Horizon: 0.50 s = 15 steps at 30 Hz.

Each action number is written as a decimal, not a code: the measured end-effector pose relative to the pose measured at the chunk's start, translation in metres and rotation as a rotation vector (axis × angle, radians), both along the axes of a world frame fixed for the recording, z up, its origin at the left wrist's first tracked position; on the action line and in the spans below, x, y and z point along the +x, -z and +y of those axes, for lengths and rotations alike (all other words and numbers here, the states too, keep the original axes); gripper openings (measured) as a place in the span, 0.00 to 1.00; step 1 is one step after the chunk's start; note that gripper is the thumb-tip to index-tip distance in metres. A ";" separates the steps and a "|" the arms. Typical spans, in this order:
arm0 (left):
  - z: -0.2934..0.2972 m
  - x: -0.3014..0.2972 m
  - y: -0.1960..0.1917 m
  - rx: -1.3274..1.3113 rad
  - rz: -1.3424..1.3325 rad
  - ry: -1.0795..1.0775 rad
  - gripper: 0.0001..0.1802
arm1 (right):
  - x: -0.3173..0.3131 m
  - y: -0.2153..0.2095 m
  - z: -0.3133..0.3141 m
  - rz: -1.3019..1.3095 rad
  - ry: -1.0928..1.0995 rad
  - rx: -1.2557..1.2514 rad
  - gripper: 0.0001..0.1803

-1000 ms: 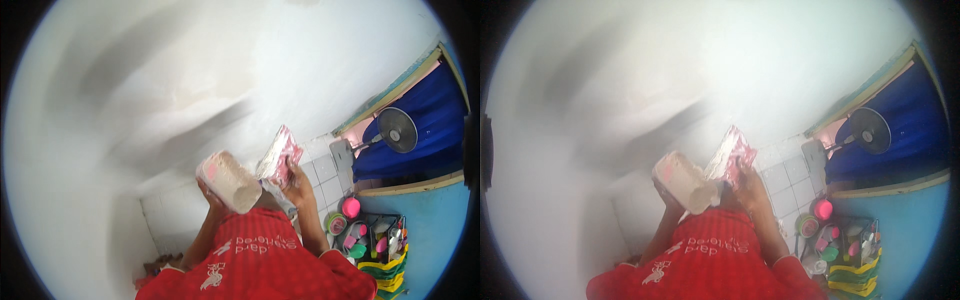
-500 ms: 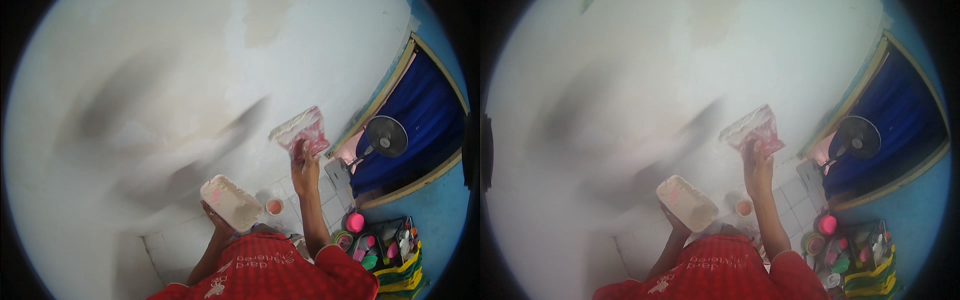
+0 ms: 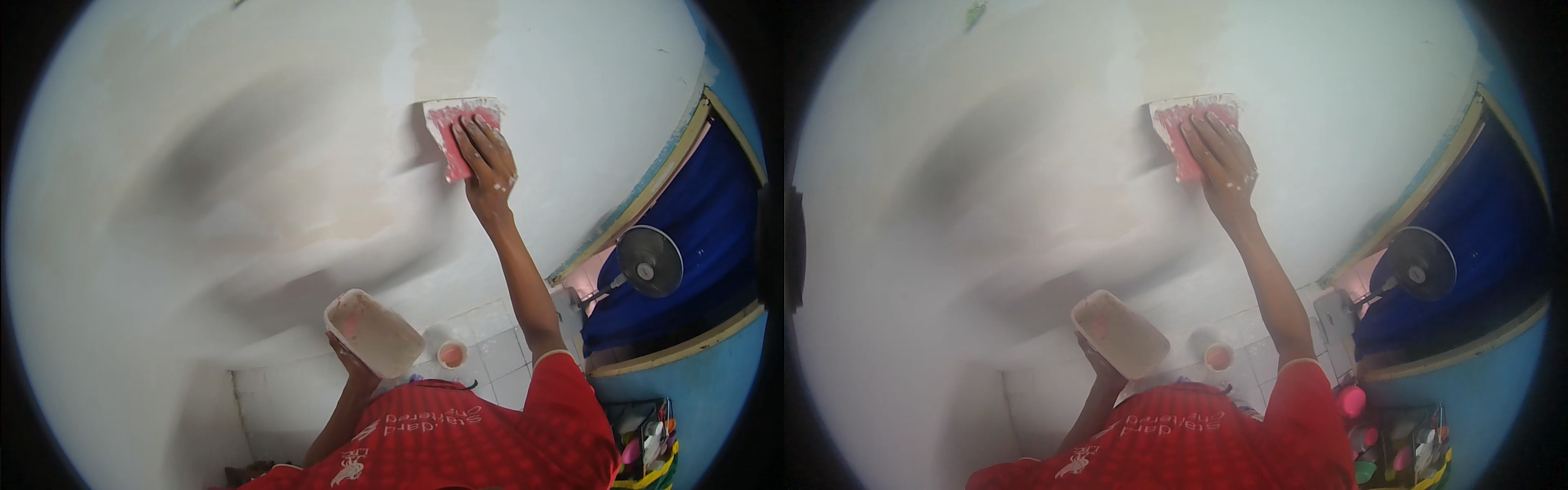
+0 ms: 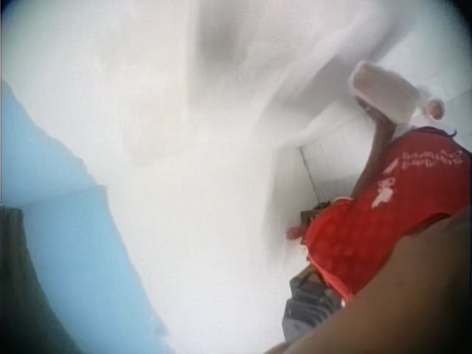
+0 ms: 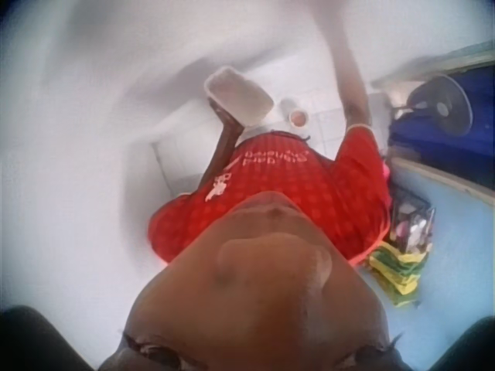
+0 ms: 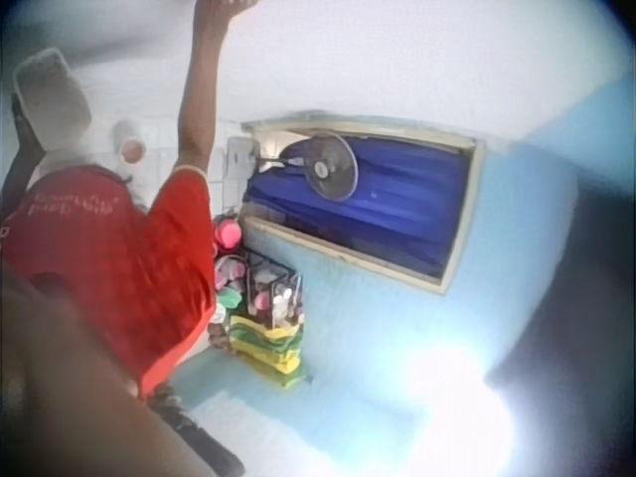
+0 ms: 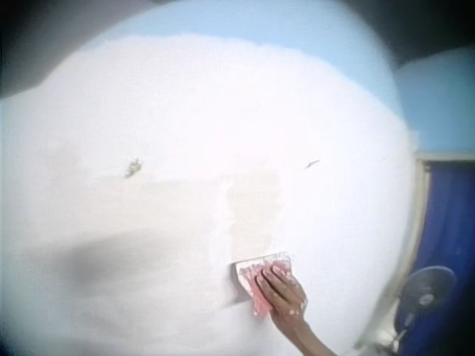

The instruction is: The person repeatedly scoops white plaster from a small container and spreads it onto a wall using a pink trowel. The person works on a single wall section, smoothing the plaster in overlapping strokes.

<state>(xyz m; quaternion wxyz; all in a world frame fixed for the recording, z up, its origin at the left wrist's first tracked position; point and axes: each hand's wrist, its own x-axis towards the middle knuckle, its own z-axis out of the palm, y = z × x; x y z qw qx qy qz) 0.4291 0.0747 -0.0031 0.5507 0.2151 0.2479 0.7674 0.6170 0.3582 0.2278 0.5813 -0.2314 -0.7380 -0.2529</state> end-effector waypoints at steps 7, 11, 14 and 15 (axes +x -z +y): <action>0.004 0.001 0.013 0.011 -0.083 -0.197 0.42 | -0.023 0.040 0.009 -0.040 -0.034 -0.201 0.36; -0.019 -0.016 0.033 0.007 -0.070 -0.058 0.41 | -0.026 0.097 -0.025 -0.154 -0.056 -0.361 0.38; -0.019 -0.020 0.026 -0.001 0.067 -0.104 0.42 | -0.018 0.124 -0.048 -0.195 -0.126 -0.443 0.37; -0.018 -0.019 0.016 0.009 0.071 -0.105 0.42 | -0.015 0.127 -0.061 -0.212 -0.143 -0.456 0.37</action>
